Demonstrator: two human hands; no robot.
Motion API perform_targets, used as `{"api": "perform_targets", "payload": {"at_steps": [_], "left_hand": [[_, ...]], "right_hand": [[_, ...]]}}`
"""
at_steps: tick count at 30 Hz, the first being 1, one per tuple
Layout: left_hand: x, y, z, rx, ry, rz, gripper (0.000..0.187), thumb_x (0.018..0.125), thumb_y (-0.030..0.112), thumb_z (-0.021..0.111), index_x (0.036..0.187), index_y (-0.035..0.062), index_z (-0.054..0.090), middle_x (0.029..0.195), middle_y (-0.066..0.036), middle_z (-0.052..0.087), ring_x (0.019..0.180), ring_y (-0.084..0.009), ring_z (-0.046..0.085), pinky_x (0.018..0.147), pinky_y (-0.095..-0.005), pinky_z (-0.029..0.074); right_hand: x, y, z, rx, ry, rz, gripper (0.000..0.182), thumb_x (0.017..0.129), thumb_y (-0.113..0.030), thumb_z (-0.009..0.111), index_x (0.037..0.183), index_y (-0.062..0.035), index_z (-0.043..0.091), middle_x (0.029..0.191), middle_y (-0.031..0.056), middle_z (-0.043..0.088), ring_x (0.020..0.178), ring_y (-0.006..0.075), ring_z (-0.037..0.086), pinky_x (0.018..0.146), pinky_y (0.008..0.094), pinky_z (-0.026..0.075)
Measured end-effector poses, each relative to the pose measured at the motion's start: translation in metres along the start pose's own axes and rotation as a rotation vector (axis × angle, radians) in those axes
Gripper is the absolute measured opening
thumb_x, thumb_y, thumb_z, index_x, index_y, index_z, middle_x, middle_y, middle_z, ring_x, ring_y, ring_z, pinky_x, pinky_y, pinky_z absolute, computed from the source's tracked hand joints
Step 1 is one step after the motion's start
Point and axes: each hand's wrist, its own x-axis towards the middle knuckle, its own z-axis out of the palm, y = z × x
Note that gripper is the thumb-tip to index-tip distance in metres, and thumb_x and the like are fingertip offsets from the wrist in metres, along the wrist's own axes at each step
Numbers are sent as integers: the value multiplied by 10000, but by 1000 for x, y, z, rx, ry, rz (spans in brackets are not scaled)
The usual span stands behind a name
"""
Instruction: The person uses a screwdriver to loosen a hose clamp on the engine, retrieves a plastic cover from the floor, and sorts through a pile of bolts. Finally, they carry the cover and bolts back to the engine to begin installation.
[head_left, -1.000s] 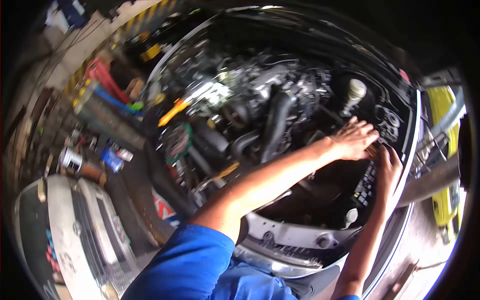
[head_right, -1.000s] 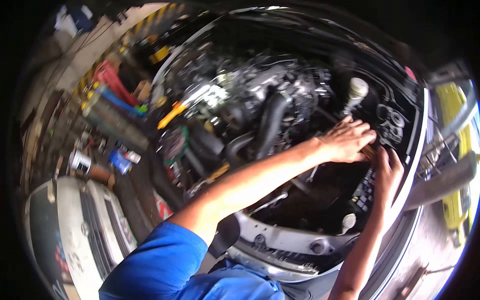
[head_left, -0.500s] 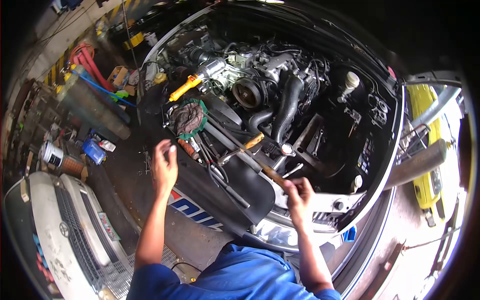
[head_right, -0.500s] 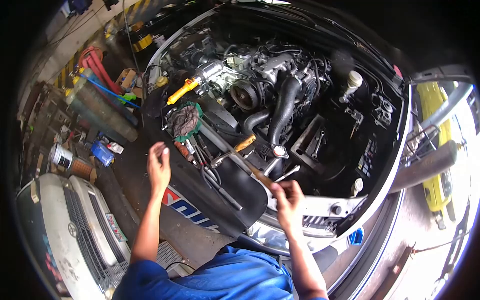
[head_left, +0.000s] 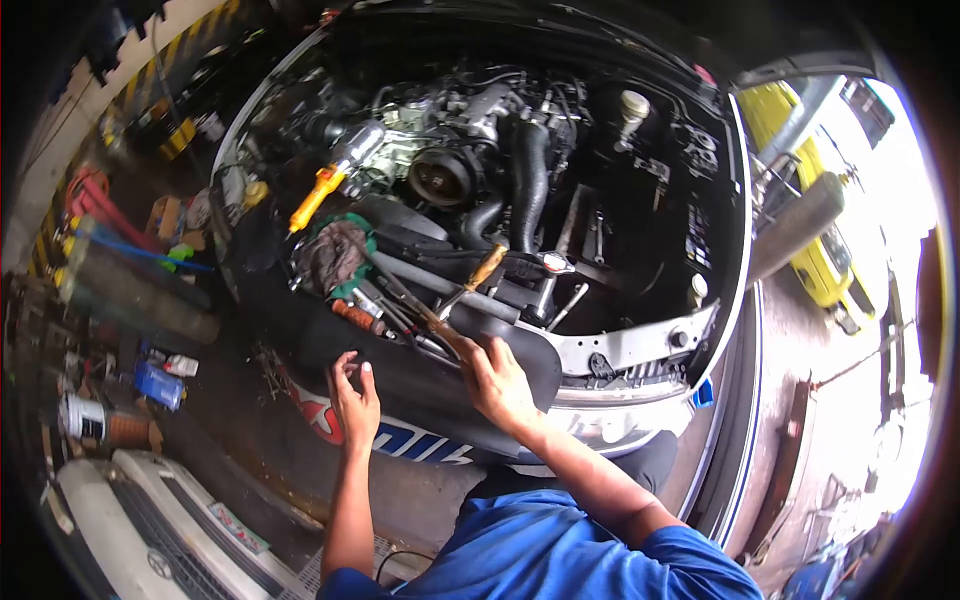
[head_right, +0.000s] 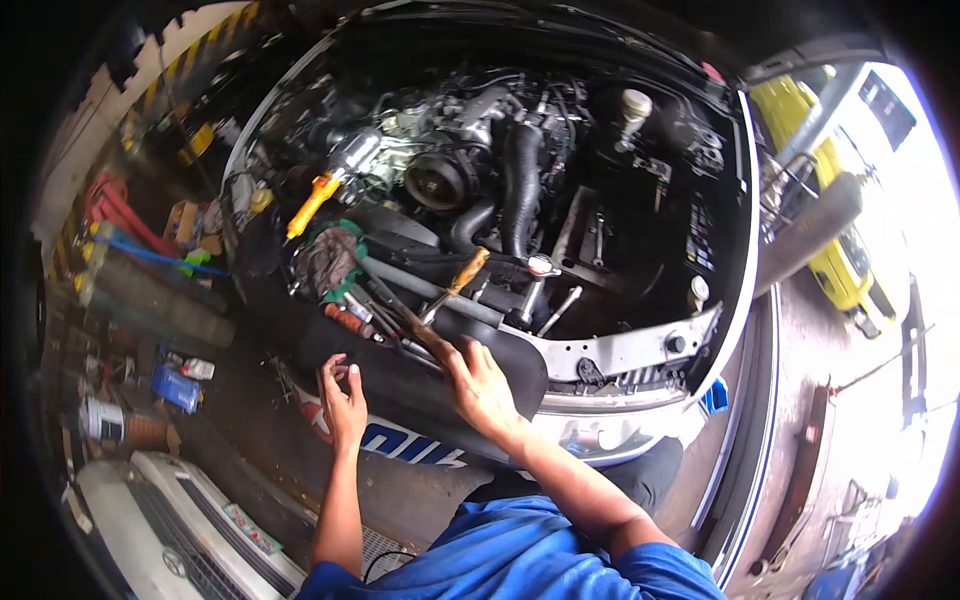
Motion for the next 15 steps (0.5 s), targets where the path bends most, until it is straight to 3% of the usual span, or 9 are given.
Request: {"api": "perform_targets", "payload": {"at_steps": [1, 4, 5, 9, 15], "left_hand": [[1, 6, 2, -9, -22, 9, 311, 1011, 159, 628, 1285, 27, 562, 1141, -179, 586, 1037, -312, 619, 948, -409, 501], [1, 13, 17, -58, 26, 232, 345, 1008, 144, 627, 1311, 7, 535, 1213, -202, 548, 1094, -342, 595, 972, -440, 491], [-1, 16, 18, -76, -26, 206, 373, 1004, 132, 626, 1331, -7, 512, 1295, -225, 509, 1174, -387, 562, 1012, -480, 466], [-12, 24, 31, -47, -19, 278, 417, 999, 158, 632, 1362, -3, 502, 1382, -255, 490, 1299, -426, 497, 1087, -516, 403], [-23, 46, 47, 32, -53, 352, 454, 1042, 183, 550, 1443, -9, 455, 1448, -259, 451, 1373, -425, 436, 1129, -518, 351]], "right_hand": [[5, 3, 5, -58, -25, 4, 538, 873, -35, 658, 1389, -52, 505, 1265, 294, 523, 1065, 440, 575, 943, 486, 506], [9, 3, 8, -56, -50, -10, 544, 907, -123, 670, 1420, -61, 500, 1282, 298, 516, 1071, 432, 574, 942, 485, 496], [8, -1, 3, -82, -62, -40, 555, 920, -173, 676, 1435, -72, 497, 1295, 280, 523, 1082, 418, 576, 942, 481, 494], [2, -2, -1, -105, -214, -71, 651, 955, -326, 667, 1509, -92, 416, 1324, 273, 527, 1106, 397, 576, 956, 466, 494], [-17, 1, -21, 22, -132, -78, 639, 965, -354, 671, 1499, -89, 440, 1325, 284, 515, 1102, 411, 569, 979, 473, 478]]}}
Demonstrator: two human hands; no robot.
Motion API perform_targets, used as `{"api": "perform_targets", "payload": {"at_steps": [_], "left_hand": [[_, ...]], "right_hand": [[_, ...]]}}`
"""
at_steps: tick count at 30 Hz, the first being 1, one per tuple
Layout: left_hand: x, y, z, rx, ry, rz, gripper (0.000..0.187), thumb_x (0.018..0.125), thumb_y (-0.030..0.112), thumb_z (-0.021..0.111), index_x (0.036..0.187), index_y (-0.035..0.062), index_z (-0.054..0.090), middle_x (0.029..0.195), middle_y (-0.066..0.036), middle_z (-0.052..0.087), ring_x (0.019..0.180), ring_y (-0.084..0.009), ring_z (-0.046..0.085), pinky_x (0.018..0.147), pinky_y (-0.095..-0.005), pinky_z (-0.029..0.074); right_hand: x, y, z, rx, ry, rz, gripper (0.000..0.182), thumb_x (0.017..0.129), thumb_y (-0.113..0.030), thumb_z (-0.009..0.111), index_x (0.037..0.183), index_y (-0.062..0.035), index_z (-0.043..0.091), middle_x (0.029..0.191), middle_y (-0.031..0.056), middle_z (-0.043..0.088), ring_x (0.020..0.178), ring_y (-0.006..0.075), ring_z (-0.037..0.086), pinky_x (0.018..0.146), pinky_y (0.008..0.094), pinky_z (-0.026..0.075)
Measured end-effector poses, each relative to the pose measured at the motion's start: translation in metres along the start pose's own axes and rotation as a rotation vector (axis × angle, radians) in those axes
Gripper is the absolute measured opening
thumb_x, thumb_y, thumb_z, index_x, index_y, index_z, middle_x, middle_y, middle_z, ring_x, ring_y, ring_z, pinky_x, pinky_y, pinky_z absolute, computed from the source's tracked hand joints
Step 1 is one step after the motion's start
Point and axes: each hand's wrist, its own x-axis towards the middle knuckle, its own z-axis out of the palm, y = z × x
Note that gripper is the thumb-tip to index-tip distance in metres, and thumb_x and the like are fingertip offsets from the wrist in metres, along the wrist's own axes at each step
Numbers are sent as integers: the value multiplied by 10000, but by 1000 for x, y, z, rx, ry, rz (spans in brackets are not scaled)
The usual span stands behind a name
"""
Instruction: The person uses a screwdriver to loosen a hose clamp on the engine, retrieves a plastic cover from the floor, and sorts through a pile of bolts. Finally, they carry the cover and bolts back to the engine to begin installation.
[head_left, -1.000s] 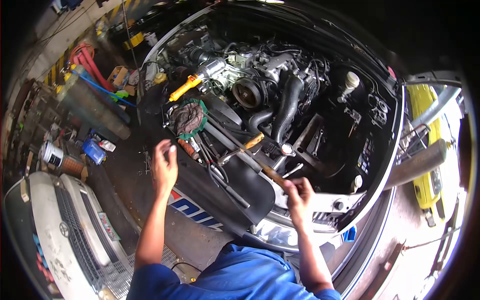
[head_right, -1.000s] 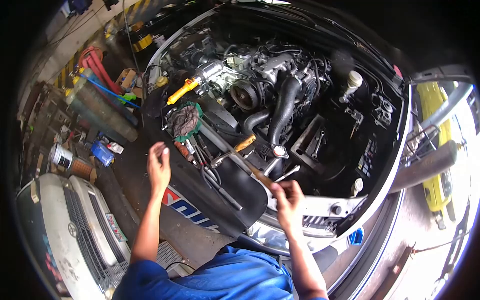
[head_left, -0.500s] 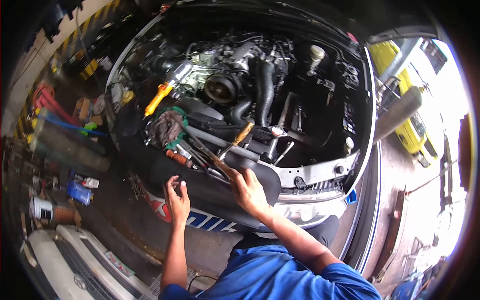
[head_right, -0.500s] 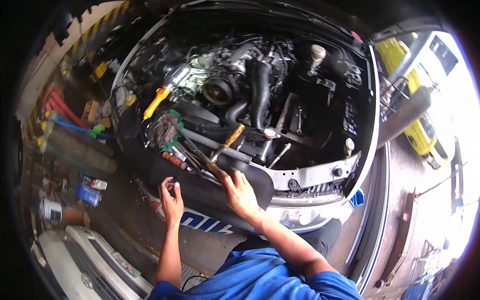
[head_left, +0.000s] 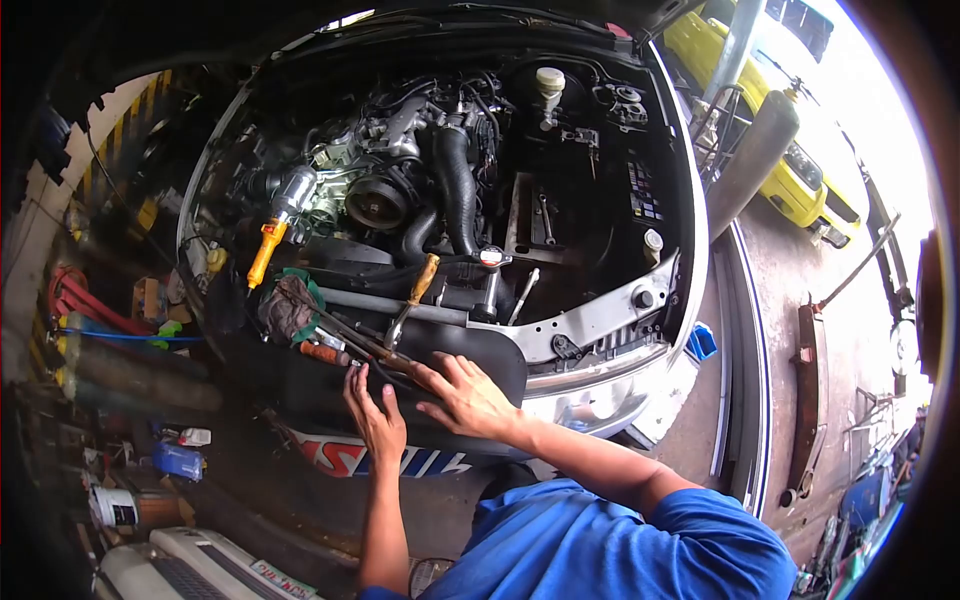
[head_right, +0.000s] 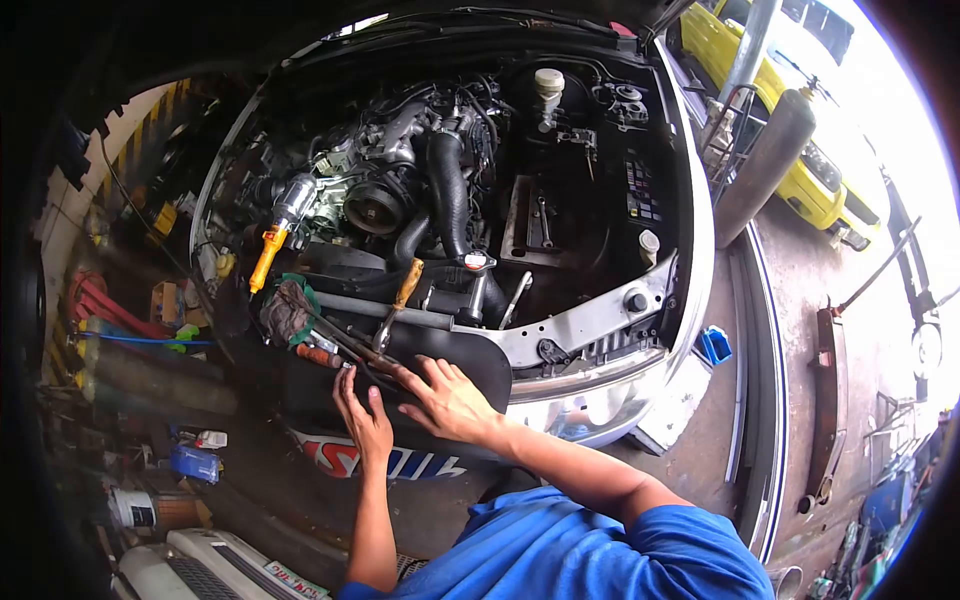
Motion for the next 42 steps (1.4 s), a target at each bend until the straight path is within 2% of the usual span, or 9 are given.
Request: {"api": "perform_targets", "payload": {"at_steps": [7, 11, 15, 18, 20, 26, 31, 38, 42], "left_hand": [[-6, 14, 14, 1, 45, -68, 449, 1099, 274, 440, 1441, -17, 456, 1455, -260, 435, 1375, -409, 428, 1141, -499, 331], [-15, 41, 27, -25, 115, -118, 481, 1089, 287, 472, 1475, 4, 429, 1514, -276, 368, 1434, -415, 348, 1178, -517, 271], [-39, 94, 38, 50, 147, -36, 492, 1083, 283, 484, 1486, 8, 420, 1518, -283, 364, 1449, -422, 332, 1187, -530, 257], [-66, 140, 56, 67, 84, 83, 488, 1068, 249, 518, 1479, 2, 425, 1506, -271, 388, 1435, -421, 356, 1179, -525, 278], [-89, 174, 74, 32, 24, 160, 485, 1051, 214, 548, 1466, -6, 430, 1497, -260, 403, 1407, -420, 396, 1161, -518, 314], [-123, 272, 129, -18, -227, 326, 493, 1008, 153, 607, 1441, -25, 452, 1436, -237, 478, 1360, -394, 463, 1143, -484, 371], [-92, 320, 171, -104, -282, 434, 466, 999, 175, 627, 1405, -11, 494, 1376, -231, 527, 1309, -400, 500, 1112, -483, 397], [-29, 356, 246, -101, -322, 497, 482, 979, 193, 639, 1397, -2, 498, 1399, -261, 500, 1330, -424, 476, 1117, -493, 394], [-27, 368, 295, 56, -252, 467, 553, 1025, 354, 574, 1474, 59, 443, 1472, -251, 464, 1364, -417, 464, 1129, -530, 357]], "right_hand": [[-85, 22, -70, 53, 162, 198, 557, 932, -213, 710, 1440, -80, 523, 1347, 254, 511, 1186, 414, 537, 1014, 482, 467], [-178, 53, -101, 79, 507, 418, 505, 917, -72, 687, 1401, -60, 546, 1322, 227, 532, 1189, 395, 558, 1012, 448, 478], [-268, 80, -128, 174, 655, 697, 358, 1026, -126, 562, 1374, -40, 562, 1291, 169, 568, 1039, 289, 602, 908, 380, 495], [-331, 108, -139, 342, 616, 954, 330, 1031, -164, 564, 1331, -30, 592, 1232, 173, 619, 1025, 307, 627, 900, 391, 509], [-372, 123, -151, 229, 559, 899, 299, 1027, -181, 576, 1269, -9, 619, 1196, 211, 622, 1061, 361, 642, 911, 432, 513], [-516, 161, -162, 33, -73, 1031, 333, 980, -323, 601, 1083, -13, 665, 1051, 247, 669, 1044, 420, 657, 917, 512, 519], [-617, 153, -153, -91, -315, 1195, 363, 955, -325, 621, 1083, 12, 665, 1083, 257, 688, 1039, 437, 672, 919, 525, 539], [-702, 140, -162, 1, 87, 1452, 359, 961, -312, 629, 1093, 8, 721, 1068, 253, 718, 1058, 412, 682, 921, 475, 536], [-756, 160, -177, 134, 191, 1675, 385, 959, -343, 633, 1113, -3, 729, 1077, 244, 730, 1073, 389, 695, 933, 445, 527]]}}
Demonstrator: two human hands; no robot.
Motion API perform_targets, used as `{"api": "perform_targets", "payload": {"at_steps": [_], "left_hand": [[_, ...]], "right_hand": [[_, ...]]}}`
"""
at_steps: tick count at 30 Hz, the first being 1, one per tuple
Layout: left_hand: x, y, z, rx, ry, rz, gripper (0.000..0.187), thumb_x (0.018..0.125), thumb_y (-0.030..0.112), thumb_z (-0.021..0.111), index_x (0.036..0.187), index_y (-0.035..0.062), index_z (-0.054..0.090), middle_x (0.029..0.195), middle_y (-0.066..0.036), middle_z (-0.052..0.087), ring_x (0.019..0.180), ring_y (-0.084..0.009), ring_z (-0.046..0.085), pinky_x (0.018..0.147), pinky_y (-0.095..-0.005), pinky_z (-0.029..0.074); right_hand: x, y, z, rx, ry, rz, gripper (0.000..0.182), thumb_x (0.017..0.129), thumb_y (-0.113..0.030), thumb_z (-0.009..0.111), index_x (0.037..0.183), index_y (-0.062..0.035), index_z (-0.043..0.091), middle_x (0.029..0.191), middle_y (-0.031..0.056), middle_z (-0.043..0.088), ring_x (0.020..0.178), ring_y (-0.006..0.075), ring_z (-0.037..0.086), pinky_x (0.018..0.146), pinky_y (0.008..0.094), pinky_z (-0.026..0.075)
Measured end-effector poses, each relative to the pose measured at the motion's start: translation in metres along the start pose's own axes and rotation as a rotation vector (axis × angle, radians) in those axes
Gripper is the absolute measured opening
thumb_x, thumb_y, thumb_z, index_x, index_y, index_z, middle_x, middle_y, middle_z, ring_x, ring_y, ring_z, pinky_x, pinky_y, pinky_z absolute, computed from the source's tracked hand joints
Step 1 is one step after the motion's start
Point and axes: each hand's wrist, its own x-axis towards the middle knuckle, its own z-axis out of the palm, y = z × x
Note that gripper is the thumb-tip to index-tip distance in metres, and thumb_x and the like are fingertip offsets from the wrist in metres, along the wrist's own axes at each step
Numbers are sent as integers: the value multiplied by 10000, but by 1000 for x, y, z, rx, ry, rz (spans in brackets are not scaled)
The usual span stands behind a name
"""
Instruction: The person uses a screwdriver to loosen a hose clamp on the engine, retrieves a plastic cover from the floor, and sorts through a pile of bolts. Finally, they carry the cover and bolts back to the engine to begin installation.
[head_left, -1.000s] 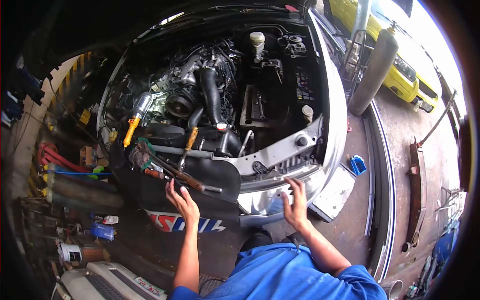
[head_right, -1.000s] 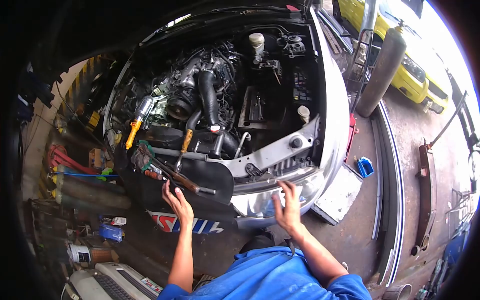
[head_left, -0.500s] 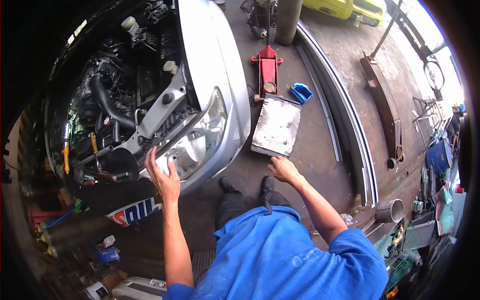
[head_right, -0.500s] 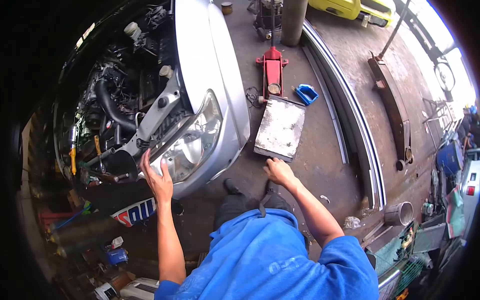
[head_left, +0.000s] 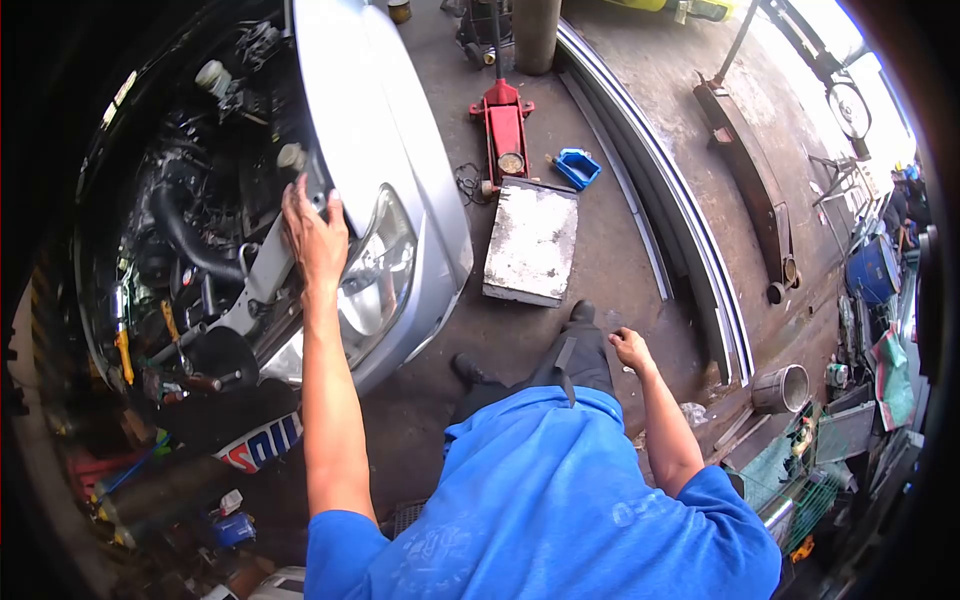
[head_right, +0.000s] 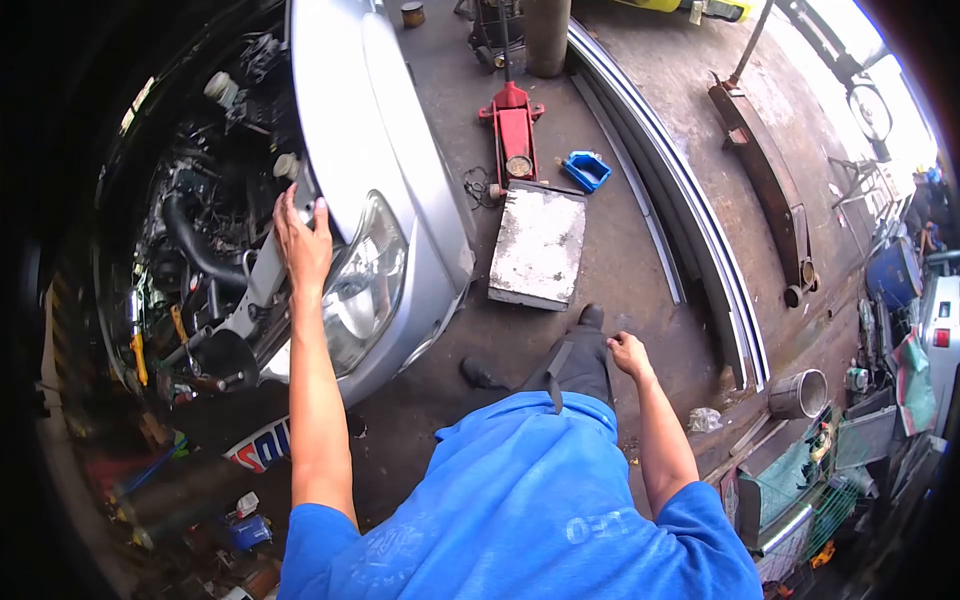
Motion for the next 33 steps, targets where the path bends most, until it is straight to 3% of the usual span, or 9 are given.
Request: {"api": "perform_targets", "payload": {"at_steps": [3, 6, 7, 11, 16, 21, 25, 30, 33], "left_hand": [[5, 10, 25, 248, -24, -151, 627, 1055, 524, 439, 1535, 122, 396, 1511, -213, 463, 1355, -397, 484, 1142, -555, 300], [16, 15, 35, 333, 36, -316, 648, 1061, 578, 359, 1533, 138, 415, 1490, -185, 507, 1344, -387, 498, 1127, -552, 297], [20, 11, 39, 362, 77, -359, 653, 1060, 590, 344, 1528, 143, 426, 1480, -176, 523, 1344, -382, 500, 1118, -553, 300], [15, 1, 66, 438, 159, -398, 603, 1084, 539, 313, 1496, 132, 481, 1473, -150, 553, 1365, -364, 486, 1134, -558, 283], [16, 23, 81, 461, 296, -492, 590, 1093, 498, 316, 1419, 71, 559, 1472, -173, 550, 1387, -369, 461, 1155, -517, 306], [13, 11, 87, 494, 529, -557, 558, 1074, 475, 398, 1374, 47, 594, 1451, -188, 558, 1384, -362, 471, 1155, -504, 330], [8, 12, 85, 404, 546, -588, 543, 1063, 461, 435, 1358, 34, 599, 1451, -164, 562, 1389, -345, 473, 1160, -487, 326], [11, 16, 84, 390, 550, -629, 527, 1066, 438, 427, 1329, 22, 616, 1443, -173, 570, 1367, -351, 496, 1149, -485, 337], [11, 13, 84, 374, 563, -620, 530, 1065, 440, 424, 1318, 18, 623, 1442, -179, 571, 1363, -357, 499, 1143, -493, 340]], "right_hand": [[43, 72, -12, 169, -50, 203, 361, 954, -301, 640, 1059, 36, 718, 948, 223, 743, 824, 325, 737, 732, 421, 574], [79, 116, -47, 286, -198, 306, 312, 979, -276, 612, 1081, 10, 684, 865, 107, 704, 672, 195, 640, 559, 341, 519], [95, 126, -62, 284, -245, 329, 296, 991, -273, 610, 1086, -5, 690, 857, 105, 703, 663, 189, 637, 545, 335, 507], [182, 178, -139, 341, -280, 327, 261, 997, -268, 608, 1099, -45, 698, 838, 86, 700, 639, 176, 625, 536, 324, 492], [263, 205, -268, 576, -21, 258, 226, 992, -242, 572, 1064, -62, 689, 819, 60, 675, 635, 141, 597, 542, 313, 471], [306, 159, -355, 514, 87, 185, 331, 999, -287, 547, 1182, -46, 681, 868, 62, 694, 639, 121, 579, 555, 280, 448], [321, 121, -349, 533, -23, 151, 312, 1013, -293, 568, 1151, -39, 683, 861, 55, 690, 645, 113, 578, 560, 259, 457], [333, 106, -310, 1, -211, -274, 318, 1026, -295, 591, 1126, -3, 670, 850, 63, 683, 720, 141, 636, 611, 285, 511], [331, 105, -298, 34, -256, -268, 348, 1024, -301, 585, 1097, 23, 689, 858, 106, 705, 766, 162, 666, 659, 301, 527]]}}
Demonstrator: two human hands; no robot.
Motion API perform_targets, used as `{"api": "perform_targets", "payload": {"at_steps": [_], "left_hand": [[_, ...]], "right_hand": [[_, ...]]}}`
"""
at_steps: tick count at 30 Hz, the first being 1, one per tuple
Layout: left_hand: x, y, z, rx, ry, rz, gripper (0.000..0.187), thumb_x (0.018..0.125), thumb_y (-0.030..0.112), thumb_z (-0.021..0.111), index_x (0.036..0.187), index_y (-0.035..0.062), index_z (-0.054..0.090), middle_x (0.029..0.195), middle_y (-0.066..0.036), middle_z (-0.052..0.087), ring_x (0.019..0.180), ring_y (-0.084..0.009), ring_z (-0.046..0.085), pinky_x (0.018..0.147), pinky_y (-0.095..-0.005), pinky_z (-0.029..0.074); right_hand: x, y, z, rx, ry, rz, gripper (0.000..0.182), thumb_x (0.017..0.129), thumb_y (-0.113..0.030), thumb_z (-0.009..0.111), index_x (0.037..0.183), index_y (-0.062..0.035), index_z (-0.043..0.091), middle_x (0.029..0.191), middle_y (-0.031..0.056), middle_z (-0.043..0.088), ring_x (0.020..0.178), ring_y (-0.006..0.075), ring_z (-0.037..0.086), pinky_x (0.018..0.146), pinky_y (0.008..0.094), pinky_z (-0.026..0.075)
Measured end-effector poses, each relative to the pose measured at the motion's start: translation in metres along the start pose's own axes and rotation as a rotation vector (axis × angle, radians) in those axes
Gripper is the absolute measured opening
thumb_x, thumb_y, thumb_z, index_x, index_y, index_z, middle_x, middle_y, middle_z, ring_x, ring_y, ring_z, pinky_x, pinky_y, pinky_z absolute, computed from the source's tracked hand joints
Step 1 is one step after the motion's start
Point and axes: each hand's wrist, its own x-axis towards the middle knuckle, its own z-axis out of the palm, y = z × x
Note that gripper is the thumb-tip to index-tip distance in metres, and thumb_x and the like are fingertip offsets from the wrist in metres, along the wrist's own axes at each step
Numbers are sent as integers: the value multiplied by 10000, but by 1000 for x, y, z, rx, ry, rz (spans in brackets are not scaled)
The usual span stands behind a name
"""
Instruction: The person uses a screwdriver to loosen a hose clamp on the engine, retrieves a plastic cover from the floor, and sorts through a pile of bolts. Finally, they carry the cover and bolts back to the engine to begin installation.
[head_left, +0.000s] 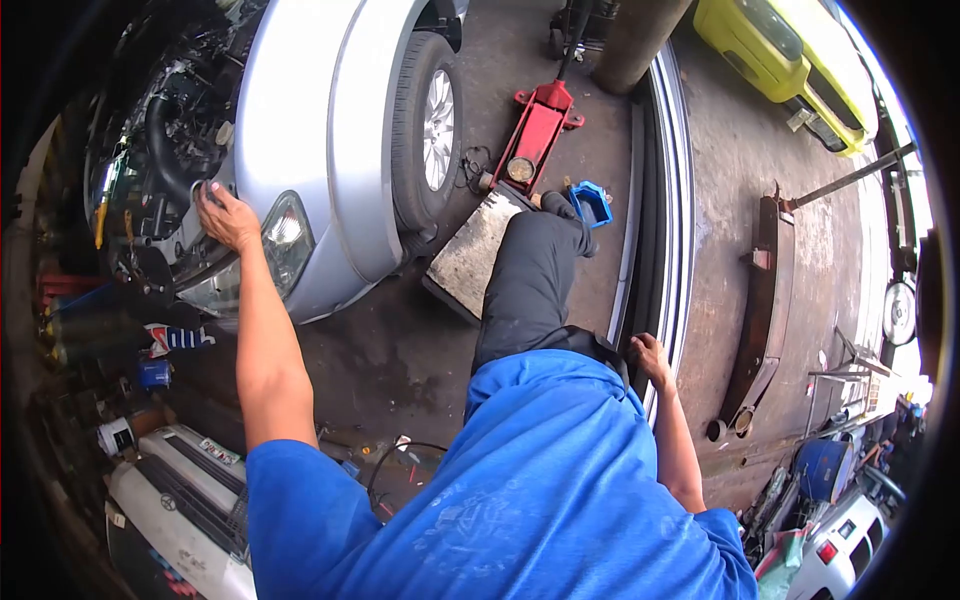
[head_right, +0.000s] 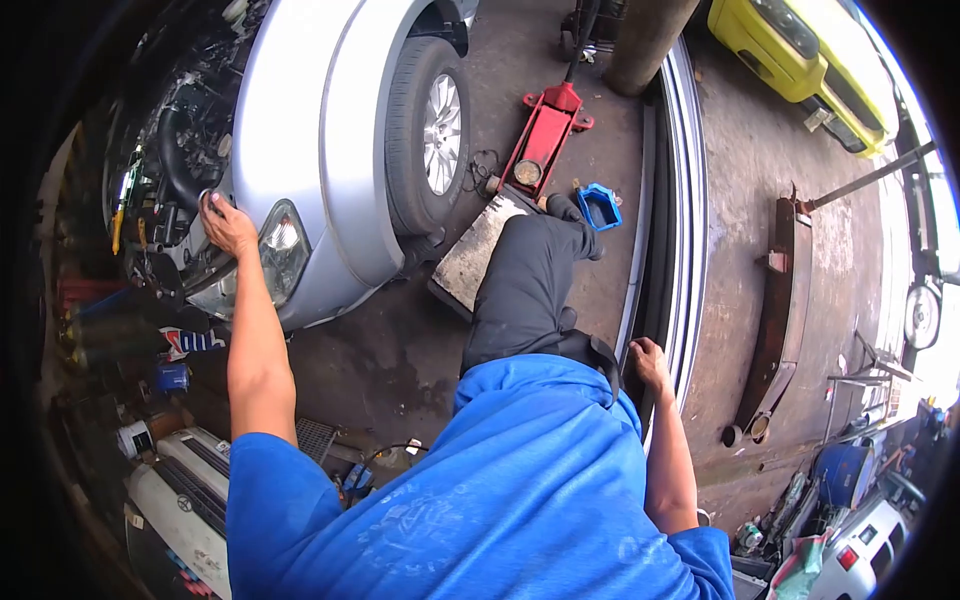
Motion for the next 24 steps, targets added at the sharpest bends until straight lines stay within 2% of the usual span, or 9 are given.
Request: {"api": "perform_targets", "payload": {"at_steps": [2, 4, 8, 10, 11, 13, 16, 19, 24], "left_hand": [[1, -2, 4, -22, 14, -9, 538, 1065, 446, 420, 1315, 15, 625, 1438, -182, 574, 1363, -360, 499, 1143, -498, 340], [-2, -1, 1, 3, 51, 26, 518, 1063, 422, 447, 1279, -6, 644, 1373, -207, 613, 1306, -380, 542, 1107, -475, 390], [2, 1, 2, -10, 42, -1, 536, 1062, 445, 431, 1298, 9, 632, 1400, -210, 591, 1332, -381, 518, 1123, -490, 364], [-4, 0, -1, -26, 6, -22, 545, 1061, 462, 423, 1308, 22, 628, 1421, -205, 578, 1349, -379, 505, 1133, -500, 349], [-3, 3, -3, -28, -3, -29, 544, 1060, 463, 426, 1306, 22, 629, 1421, -203, 579, 1348, -379, 506, 1132, -501, 350], [-1, 3, -1, -33, 9, -67, 536, 1052, 460, 449, 1302, 22, 631, 1422, -190, 582, 1345, -367, 512, 1130, -496, 353], [-2, -1, 2, -22, 41, -53, 535, 1048, 460, 458, 1302, 22, 631, 1422, -180, 586, 1348, -358, 513, 1129, -489, 355], [-1, -1, 1, -8, 57, -29, 521, 1044, 451, 470, 1281, 20, 643, 1389, -181, 605, 1323, -367, 528, 1121, -479, 368], [-1, 2, 1, -27, 50, -41, 529, 1032, 471, 475, 1295, 41, 637, 1416, -171, 589, 1353, -356, 503, 1151, -496, 318]], "right_hand": [[-10, -27, -4, -170, 12, -11, 411, 994, -326, 600, 1103, 59, 695, 948, 192, 741, 889, 268, 716, 791, 375, 551], [-6, -20, -7, -208, -85, 56, 401, 989, -319, 603, 1098, 55, 697, 952, 200, 740, 902, 277, 717, 795, 375, 550], [20, -48, -18, -331, -207, 118, 426, 930, -332, 625, 1067, 64, 700, 912, 264, 728, 916, 370, 731, 788, 437, 560], [60, -21, -18, -425, -126, 30, 393, 940, -306, 625, 1019, 73, 693, 898, 300, 710, 908, 423, 716, 765, 459, 551], [98, 32, -17, -532, -122, -309, 375, 958, -290, 614, 978, 78, 686, 903, 320, 698, 914, 458, 698, 756, 476, 539], [120, -31, -20, -321, -133, -15, 378, 967, -298, 604, 969, 71, 688, 890, 299, 705, 895, 444, 703, 759, 470, 540], [156, -123, -28, -400, -133, -74, 371, 957, -308, 596, 936, 47, 701, 831, 224, 730, 811, 353, 736, 765, 443, 556], [212, -175, -25, -454, -92, -322, 358, 967, -304, 589, 968, 33, 708, 793, 193, 727, 777, 318, 737, 739, 425, 558], [213, -274, -15, -299, -61, -345, 371, 1010, -318, 564, 1078, 19, 702, 850, 158, 738, 716, 244, 711, 688, 375, 550]]}}
